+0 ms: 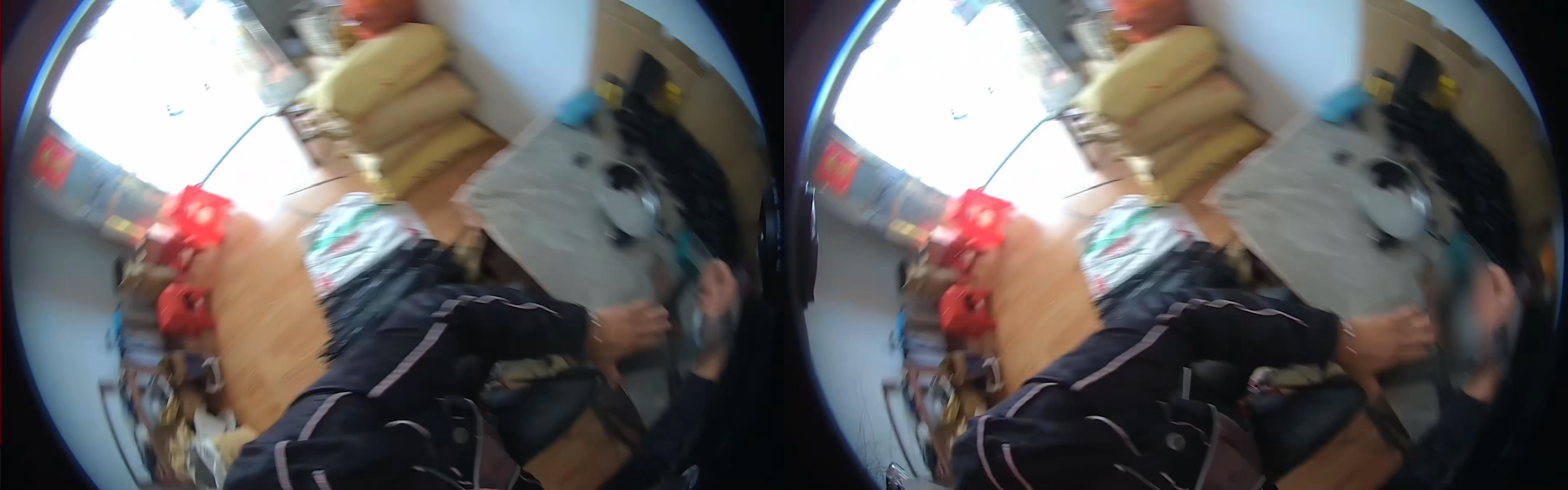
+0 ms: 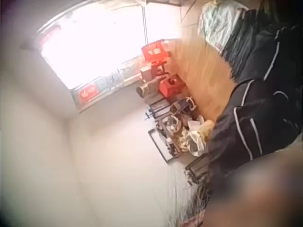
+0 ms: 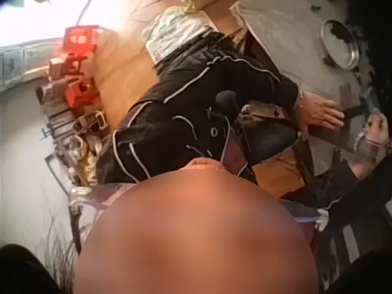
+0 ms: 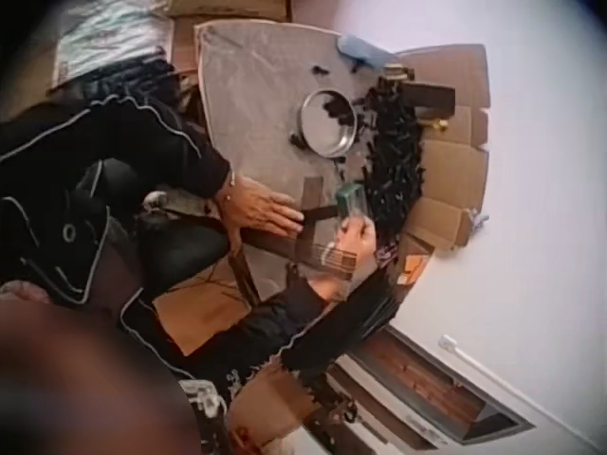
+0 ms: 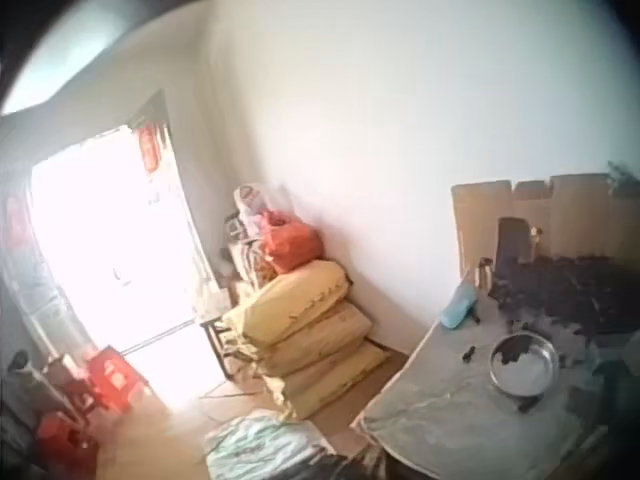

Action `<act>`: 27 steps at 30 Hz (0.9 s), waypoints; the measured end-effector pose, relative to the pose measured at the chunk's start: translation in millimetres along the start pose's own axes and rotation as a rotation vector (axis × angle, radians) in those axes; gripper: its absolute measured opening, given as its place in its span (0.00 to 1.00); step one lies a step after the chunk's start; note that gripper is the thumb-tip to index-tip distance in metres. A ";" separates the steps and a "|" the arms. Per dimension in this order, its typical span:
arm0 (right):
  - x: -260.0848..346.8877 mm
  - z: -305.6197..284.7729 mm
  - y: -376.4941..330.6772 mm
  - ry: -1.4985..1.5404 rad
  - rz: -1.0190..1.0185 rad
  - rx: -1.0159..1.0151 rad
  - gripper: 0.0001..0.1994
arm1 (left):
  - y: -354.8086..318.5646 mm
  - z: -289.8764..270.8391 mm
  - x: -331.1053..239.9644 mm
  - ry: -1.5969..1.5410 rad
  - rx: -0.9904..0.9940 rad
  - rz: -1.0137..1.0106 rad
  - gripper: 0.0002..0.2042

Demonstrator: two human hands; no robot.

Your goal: Measuring and cutting black cable or rod components using a ruler and pliers at a workbench.

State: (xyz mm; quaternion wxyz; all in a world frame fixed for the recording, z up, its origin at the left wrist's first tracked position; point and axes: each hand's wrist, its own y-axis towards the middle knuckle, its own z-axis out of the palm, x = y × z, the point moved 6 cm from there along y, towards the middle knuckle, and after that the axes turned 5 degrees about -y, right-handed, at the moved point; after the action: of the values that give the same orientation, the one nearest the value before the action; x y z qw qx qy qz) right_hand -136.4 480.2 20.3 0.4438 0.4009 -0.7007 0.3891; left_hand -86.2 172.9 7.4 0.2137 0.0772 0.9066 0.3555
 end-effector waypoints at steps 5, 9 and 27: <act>106.4 51.2 22.8 -0.554 -0.082 0.131 0.16 | -12.9 -12.0 4.1 0.161 0.075 -0.031 0.58; 97.2 11.6 34.6 -0.639 -0.179 -0.007 0.15 | -4.2 -1.4 1.5 0.088 0.068 0.011 0.57; 74.9 54.9 36.9 -1.064 -0.257 -0.089 0.09 | -4.0 -32.2 -12.8 0.072 0.405 -0.237 0.47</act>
State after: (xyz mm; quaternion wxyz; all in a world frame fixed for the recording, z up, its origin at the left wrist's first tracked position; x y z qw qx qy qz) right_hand -208.2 428.3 66.6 0.0884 0.6054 -0.7897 0.0454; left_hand -88.9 146.5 30.1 0.2015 -0.0013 0.9693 0.1412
